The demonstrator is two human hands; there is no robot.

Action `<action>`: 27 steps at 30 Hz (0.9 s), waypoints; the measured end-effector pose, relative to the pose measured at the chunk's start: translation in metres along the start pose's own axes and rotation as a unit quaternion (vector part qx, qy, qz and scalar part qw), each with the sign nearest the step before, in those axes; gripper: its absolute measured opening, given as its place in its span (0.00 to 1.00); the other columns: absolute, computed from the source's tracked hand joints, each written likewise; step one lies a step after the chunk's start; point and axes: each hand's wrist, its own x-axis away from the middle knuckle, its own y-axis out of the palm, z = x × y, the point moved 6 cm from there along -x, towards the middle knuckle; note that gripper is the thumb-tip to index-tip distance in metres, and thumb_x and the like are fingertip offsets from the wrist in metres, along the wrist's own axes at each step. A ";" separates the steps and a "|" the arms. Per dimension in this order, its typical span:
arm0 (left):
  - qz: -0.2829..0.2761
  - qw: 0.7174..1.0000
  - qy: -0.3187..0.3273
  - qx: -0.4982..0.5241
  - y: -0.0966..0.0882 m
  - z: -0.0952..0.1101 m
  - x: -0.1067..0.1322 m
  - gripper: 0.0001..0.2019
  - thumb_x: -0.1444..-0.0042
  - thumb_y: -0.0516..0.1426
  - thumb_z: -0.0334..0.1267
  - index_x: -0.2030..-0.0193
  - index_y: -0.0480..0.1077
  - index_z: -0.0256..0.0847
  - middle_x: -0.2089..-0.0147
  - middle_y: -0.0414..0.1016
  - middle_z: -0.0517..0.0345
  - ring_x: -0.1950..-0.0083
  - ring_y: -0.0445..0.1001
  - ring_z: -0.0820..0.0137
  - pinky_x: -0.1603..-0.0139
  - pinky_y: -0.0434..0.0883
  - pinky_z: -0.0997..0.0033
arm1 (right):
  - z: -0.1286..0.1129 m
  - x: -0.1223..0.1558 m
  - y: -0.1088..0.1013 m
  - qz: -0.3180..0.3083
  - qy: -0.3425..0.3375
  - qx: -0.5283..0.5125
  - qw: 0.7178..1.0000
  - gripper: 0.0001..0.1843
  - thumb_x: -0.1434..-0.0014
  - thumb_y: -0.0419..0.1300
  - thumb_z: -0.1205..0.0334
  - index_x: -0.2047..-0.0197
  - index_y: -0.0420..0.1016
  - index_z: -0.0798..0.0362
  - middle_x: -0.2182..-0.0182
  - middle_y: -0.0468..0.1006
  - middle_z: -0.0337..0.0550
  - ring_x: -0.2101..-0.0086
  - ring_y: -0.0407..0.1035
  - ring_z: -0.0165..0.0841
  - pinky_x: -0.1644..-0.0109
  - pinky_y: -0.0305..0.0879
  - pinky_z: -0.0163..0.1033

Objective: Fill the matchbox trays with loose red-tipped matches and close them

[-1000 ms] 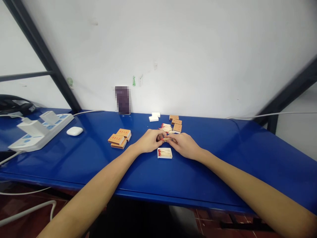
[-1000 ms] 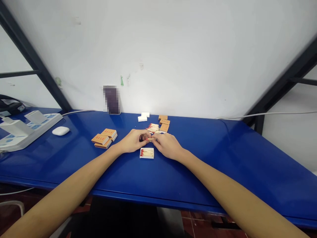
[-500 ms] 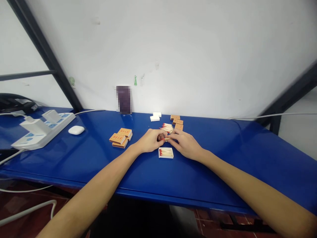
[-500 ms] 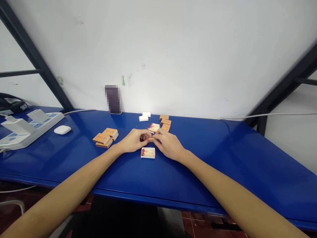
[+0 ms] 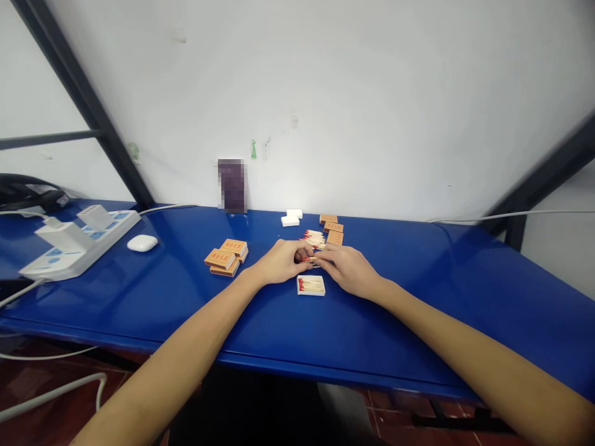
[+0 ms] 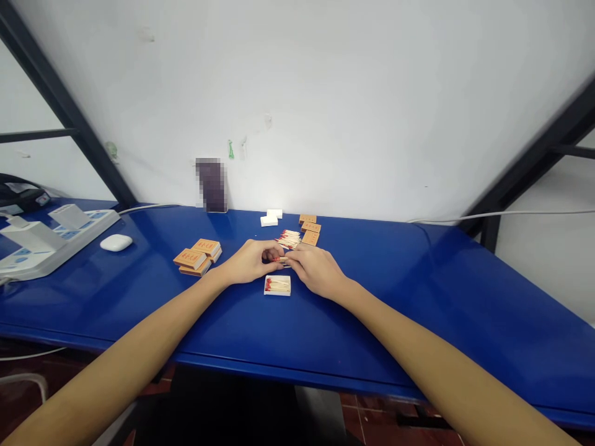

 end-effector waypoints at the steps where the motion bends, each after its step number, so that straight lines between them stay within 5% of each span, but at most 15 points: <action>1: -0.001 1.000 -0.002 0.002 0.000 0.000 0.000 0.07 0.46 0.61 0.35 0.60 0.71 0.40 0.68 0.75 0.62 0.67 0.72 0.74 0.64 0.68 0.74 | 0.000 0.000 0.000 0.000 0.001 0.003 1.000 0.16 0.30 0.49 0.61 0.57 0.78 0.50 0.66 0.75 0.43 0.66 0.68 0.33 0.65 0.55 0.35; 19: -0.016 0.999 0.023 -0.027 -0.002 0.000 0.002 0.12 0.43 0.56 0.29 0.52 0.70 0.39 0.70 0.76 0.64 0.70 0.73 0.75 0.64 0.68 0.75 | -0.013 0.011 -0.038 -0.021 0.037 0.104 0.994 0.17 0.31 0.49 0.60 0.60 0.79 0.51 0.65 0.78 0.45 0.67 0.70 0.35 0.68 0.55 0.37; 27: 0.003 0.996 -0.023 -0.091 -0.009 -0.008 0.001 0.16 0.46 0.55 0.28 0.50 0.68 0.39 0.69 0.78 0.64 0.69 0.75 0.74 0.63 0.68 0.75 | -0.036 0.016 -0.031 -0.071 -0.025 0.068 0.995 0.16 0.31 0.49 0.60 0.59 0.77 0.51 0.64 0.79 0.42 0.64 0.71 0.34 0.65 0.57 0.37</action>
